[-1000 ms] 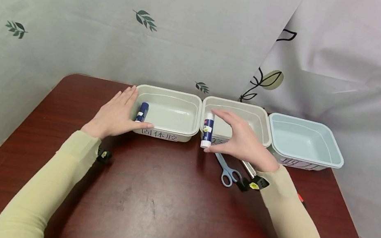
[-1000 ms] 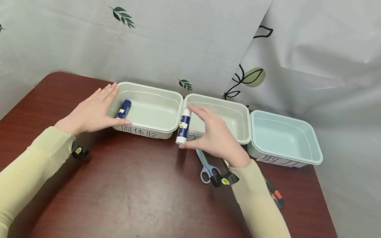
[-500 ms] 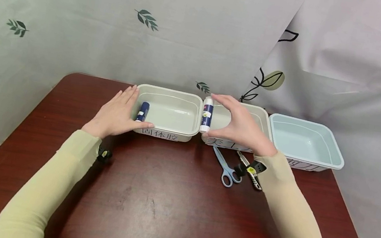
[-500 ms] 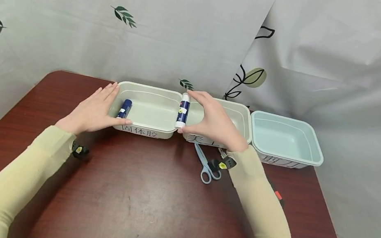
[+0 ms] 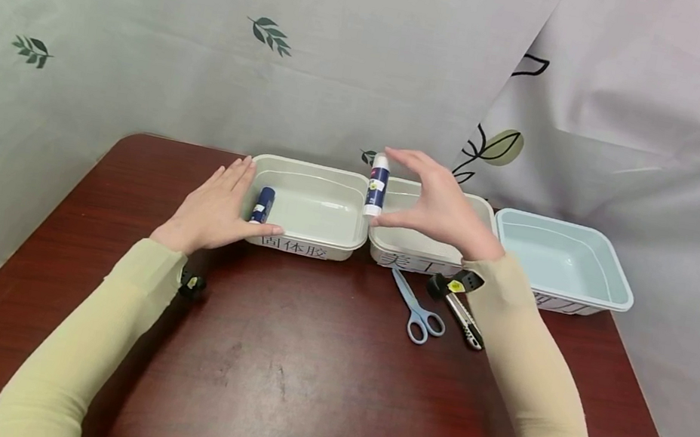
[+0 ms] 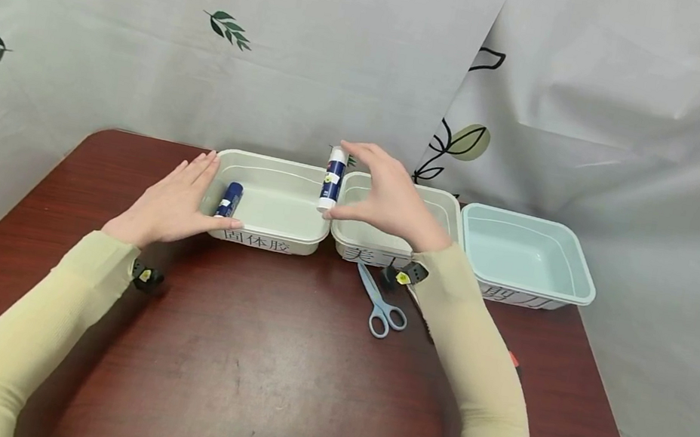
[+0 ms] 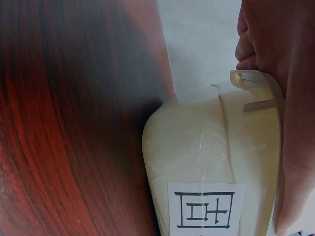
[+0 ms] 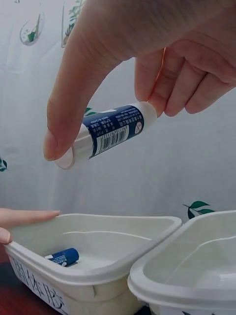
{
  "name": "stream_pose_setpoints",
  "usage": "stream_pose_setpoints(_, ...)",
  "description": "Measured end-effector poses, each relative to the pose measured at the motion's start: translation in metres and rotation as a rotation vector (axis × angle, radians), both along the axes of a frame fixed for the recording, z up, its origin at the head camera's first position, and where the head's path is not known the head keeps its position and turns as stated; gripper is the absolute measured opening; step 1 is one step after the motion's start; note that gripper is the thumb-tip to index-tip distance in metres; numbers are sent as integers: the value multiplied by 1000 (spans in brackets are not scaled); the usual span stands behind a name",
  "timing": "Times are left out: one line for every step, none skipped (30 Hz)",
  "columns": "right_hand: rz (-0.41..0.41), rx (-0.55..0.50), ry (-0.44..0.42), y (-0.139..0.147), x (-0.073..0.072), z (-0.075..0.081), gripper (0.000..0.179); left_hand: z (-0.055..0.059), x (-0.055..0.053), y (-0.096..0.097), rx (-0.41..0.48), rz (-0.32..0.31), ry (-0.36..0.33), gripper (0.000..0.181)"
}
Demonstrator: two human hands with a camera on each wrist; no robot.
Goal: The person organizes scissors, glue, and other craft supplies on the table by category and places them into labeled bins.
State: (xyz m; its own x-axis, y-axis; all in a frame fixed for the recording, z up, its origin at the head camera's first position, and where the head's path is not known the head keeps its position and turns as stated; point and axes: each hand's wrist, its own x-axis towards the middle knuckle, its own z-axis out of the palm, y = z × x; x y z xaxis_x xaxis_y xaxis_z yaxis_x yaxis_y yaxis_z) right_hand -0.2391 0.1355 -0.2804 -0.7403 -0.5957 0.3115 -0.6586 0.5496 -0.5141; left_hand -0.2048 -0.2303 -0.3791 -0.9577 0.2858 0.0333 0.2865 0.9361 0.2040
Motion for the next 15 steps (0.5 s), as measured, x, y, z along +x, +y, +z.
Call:
stream_pose_setpoints(-2, -2, -2, -1, -1, 1, 103, 0, 0, 0, 0, 0, 0, 127)
stream_pose_setpoints(-5, 1, -2, -2, -2, 1, 103, 0, 0, 0, 0, 0, 1, 127)
stream_pose_setpoints(-8, 2, -1, -3, -3, 2, 103, 0, 0, 0, 0, 0, 1, 127)
stream_pose_setpoints(-10, 6, -1, -4, -4, 2, 103, 0, 0, 0, 0, 0, 1, 127)
stream_pose_setpoints(-12, 10, -1, -5, -5, 2, 103, 0, 0, 0, 0, 0, 0, 127)
stream_pose_setpoints(-15, 13, -2, -5, -6, 3, 103, 0, 0, 0, 0, -1, 1, 127)
stream_pose_setpoints(-16, 14, -3, -6, -7, 3, 103, 0, 0, 0, 0, -1, 1, 127)
stream_pose_setpoints(-17, 16, -7, -7, -8, 3, 103, 0, 0, 0, 0, -2, 1, 127)
stream_pose_setpoints(-16, 16, -11, -7, -10, 3, 103, 0, 0, 0, 2, -1, 0, 127)
stream_pose_setpoints(-18, 19, -14, -8, -11, 3, 103, 0, 0, -1, 3, -1, 0, 128)
stream_pose_setpoints(-19, 20, -16, -9, -12, 4, 103, 0, 0, -1, 3, -1, 0, 128)
stream_pose_setpoints(-20, 21, -19, -9, -12, 4, 103, 0, 0, -1, 3, -1, 0, 128)
stream_pose_setpoints(-20, 23, -22, -10, -13, 4, 104, 0, 0, -1, 4, -1, -1, 128)
stream_pose_setpoints(-21, 27, -24, -11, -14, 5, 104, 0, 0, -1, 3, -1, -1, 128)
stream_pose_setpoints(-23, 31, -23, -12, -15, 5, 104, 0, 0, -1, 3, -1, -2, 128)
